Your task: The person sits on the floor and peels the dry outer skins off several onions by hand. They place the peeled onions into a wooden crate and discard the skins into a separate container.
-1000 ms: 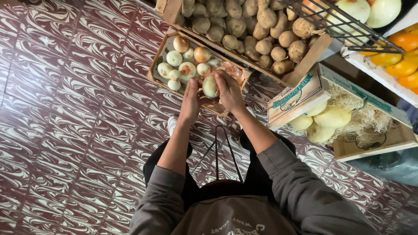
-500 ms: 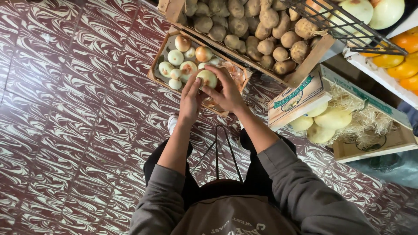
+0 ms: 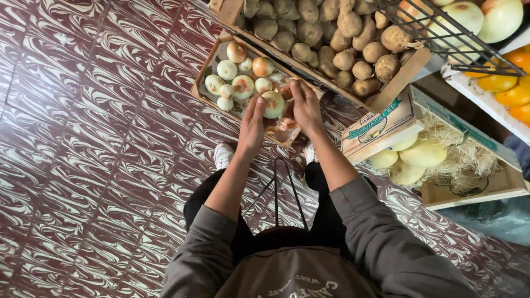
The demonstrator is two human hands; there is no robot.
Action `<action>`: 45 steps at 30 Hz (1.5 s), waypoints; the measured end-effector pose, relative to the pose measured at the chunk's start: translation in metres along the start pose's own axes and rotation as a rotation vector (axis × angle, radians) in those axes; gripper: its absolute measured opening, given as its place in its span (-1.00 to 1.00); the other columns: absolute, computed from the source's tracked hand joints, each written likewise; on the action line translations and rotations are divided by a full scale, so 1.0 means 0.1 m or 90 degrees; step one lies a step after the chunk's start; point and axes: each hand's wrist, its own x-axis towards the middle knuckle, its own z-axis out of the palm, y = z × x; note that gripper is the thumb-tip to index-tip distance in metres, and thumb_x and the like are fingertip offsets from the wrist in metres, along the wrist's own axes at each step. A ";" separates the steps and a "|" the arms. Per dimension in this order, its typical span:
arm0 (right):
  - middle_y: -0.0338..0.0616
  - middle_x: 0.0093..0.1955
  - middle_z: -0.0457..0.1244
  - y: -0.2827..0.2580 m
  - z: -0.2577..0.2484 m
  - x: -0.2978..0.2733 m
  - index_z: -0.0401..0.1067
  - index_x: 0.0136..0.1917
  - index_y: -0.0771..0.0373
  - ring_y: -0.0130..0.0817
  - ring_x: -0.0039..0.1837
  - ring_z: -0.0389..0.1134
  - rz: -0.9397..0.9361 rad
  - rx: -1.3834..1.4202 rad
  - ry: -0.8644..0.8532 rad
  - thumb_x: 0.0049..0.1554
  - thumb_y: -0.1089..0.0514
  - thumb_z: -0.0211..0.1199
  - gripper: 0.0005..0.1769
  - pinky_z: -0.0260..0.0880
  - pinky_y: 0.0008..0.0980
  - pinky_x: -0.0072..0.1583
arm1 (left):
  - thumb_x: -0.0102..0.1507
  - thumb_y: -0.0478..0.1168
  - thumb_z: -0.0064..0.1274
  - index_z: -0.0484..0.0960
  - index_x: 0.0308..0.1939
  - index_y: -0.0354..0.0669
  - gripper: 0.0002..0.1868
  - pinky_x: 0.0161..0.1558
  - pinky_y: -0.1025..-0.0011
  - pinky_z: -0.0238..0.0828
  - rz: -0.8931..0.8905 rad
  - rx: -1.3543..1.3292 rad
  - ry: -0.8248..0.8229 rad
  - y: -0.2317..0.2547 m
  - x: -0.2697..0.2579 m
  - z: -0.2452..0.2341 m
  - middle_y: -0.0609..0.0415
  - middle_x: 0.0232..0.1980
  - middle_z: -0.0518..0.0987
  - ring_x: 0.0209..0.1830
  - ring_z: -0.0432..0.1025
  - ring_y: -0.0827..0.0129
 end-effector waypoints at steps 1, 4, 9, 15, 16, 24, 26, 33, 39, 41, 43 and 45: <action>0.02 -0.18 0.38 0.06 0.00 0.04 0.48 0.02 0.16 -0.29 -0.41 0.41 -0.061 -0.038 -0.040 0.37 -0.21 -0.04 -0.53 0.42 -0.39 -0.43 | 0.45 0.09 -0.15 0.44 0.37 -0.08 -0.49 -0.20 0.32 0.67 0.005 -0.029 0.019 -0.07 0.06 -0.05 -0.21 -0.08 0.54 -0.25 0.56 0.19; -0.06 0.05 0.38 -0.22 0.11 -0.09 0.52 0.19 0.10 -0.23 -0.14 0.45 -0.295 -0.166 -0.083 0.31 -0.09 0.14 -0.67 0.50 -0.36 -0.21 | 0.44 0.07 -0.10 0.45 0.32 -0.13 -0.52 -0.13 0.24 0.65 0.024 -0.090 0.054 -0.01 0.07 -0.05 -0.20 -0.01 0.51 -0.16 0.53 0.20; -0.10 0.06 0.35 -0.30 0.27 -0.24 0.57 0.11 0.23 -0.06 0.03 0.45 -0.430 -0.164 -0.032 0.29 0.18 0.25 -0.83 0.56 -0.28 -0.04 | 0.40 -0.02 0.03 0.40 0.29 -0.23 -0.52 0.00 0.16 0.61 0.025 -0.120 0.074 0.01 0.05 0.01 -0.29 0.00 0.47 -0.10 0.51 0.14; -0.04 -0.06 0.36 -0.24 0.32 -0.31 0.55 0.01 0.27 -0.10 0.01 0.46 -0.352 -0.061 0.097 0.31 0.16 0.21 -0.84 0.52 -0.31 -0.06 | 0.34 -0.14 0.16 0.42 0.21 -0.21 -0.57 -0.07 0.17 0.66 0.030 -0.176 0.046 -0.02 0.02 0.10 -0.20 -0.08 0.41 -0.13 0.55 0.08; -0.01 -0.08 0.35 -0.28 0.34 -0.33 0.54 0.01 0.28 -0.09 -0.01 0.46 -0.335 -0.057 0.119 0.31 0.16 0.21 -0.84 0.51 -0.27 -0.10 | 0.35 -0.15 0.15 0.43 0.20 -0.22 -0.59 -0.08 0.20 0.67 0.026 -0.188 0.031 -0.03 0.05 0.09 -0.19 -0.08 0.43 -0.14 0.57 0.07; 0.10 -0.23 0.38 0.08 0.10 -0.04 0.54 -0.03 0.25 -0.22 -0.30 0.44 -0.117 -0.024 0.064 0.29 0.14 0.26 -0.86 0.51 -0.30 -0.40 | 0.43 -0.21 -0.20 0.35 0.34 -0.22 -0.60 -0.05 0.22 0.67 -0.043 -0.285 -0.105 0.02 0.08 -0.01 -0.19 -0.02 0.56 -0.12 0.61 0.08; -0.15 -0.36 0.36 0.03 0.11 -0.08 0.52 -0.24 0.10 -0.16 -0.21 0.45 -0.078 -0.292 0.041 0.11 -0.15 0.47 -0.67 0.47 -0.20 -0.22 | 0.41 -0.17 -0.30 0.38 0.30 -0.21 -0.59 -0.25 0.32 0.62 -0.072 -0.242 -0.056 -0.07 0.17 -0.10 -0.20 -0.18 0.57 -0.33 0.57 0.11; -0.04 0.07 0.35 -0.37 0.02 -0.19 0.52 0.10 0.14 -0.18 0.03 0.48 0.008 -0.027 -0.045 0.29 0.06 0.24 -0.82 0.62 -0.29 -0.07 | 0.42 0.10 -0.25 0.56 0.02 -0.19 -0.54 -0.82 0.62 0.13 -0.135 -0.102 0.145 -0.21 0.20 -0.04 -0.17 -0.46 0.56 -0.73 0.41 0.32; 0.25 0.47 0.10 -0.27 0.08 -0.27 0.17 0.51 0.06 0.36 0.44 0.14 0.130 -0.168 -0.310 0.32 -0.30 -0.01 -0.36 0.31 0.19 0.32 | 0.43 0.12 -0.33 0.38 0.39 -0.06 -0.44 -0.09 -0.04 0.58 -0.134 0.353 0.002 -0.29 0.00 0.12 -0.28 -0.08 0.67 0.01 0.57 -0.14; 0.21 0.45 0.15 0.19 0.04 -0.11 0.25 0.49 0.08 0.18 0.43 0.20 0.267 -0.097 -0.247 0.26 -0.40 0.09 -0.27 0.37 0.04 0.29 | 0.38 -0.12 -0.15 0.04 0.53 -0.24 -0.33 0.18 -0.05 0.48 -0.064 0.552 -0.093 -0.79 0.24 0.00 -0.41 0.18 0.54 0.15 0.51 -0.15; 0.05 0.13 0.26 0.18 0.11 -0.18 0.36 0.29 0.15 0.01 0.16 0.34 0.411 0.116 -0.157 0.24 -0.21 0.20 -0.48 0.44 -0.12 0.13 | 0.36 -0.22 -0.18 0.00 0.53 -0.33 -0.32 0.14 -0.08 0.52 -0.049 0.544 -0.119 -0.58 0.10 0.05 -0.49 0.34 0.30 0.13 0.48 -0.30; -0.11 -0.18 0.37 0.32 0.22 -0.09 0.48 0.10 0.23 -0.15 -0.11 0.47 0.544 0.334 -0.061 0.22 -0.02 0.31 -0.69 0.52 -0.28 -0.03 | 0.33 -0.33 -0.22 -0.03 0.52 -0.43 -0.31 0.09 -0.11 0.56 -0.033 0.537 -0.142 -0.54 0.05 0.08 -0.57 0.49 0.05 0.10 0.44 -0.46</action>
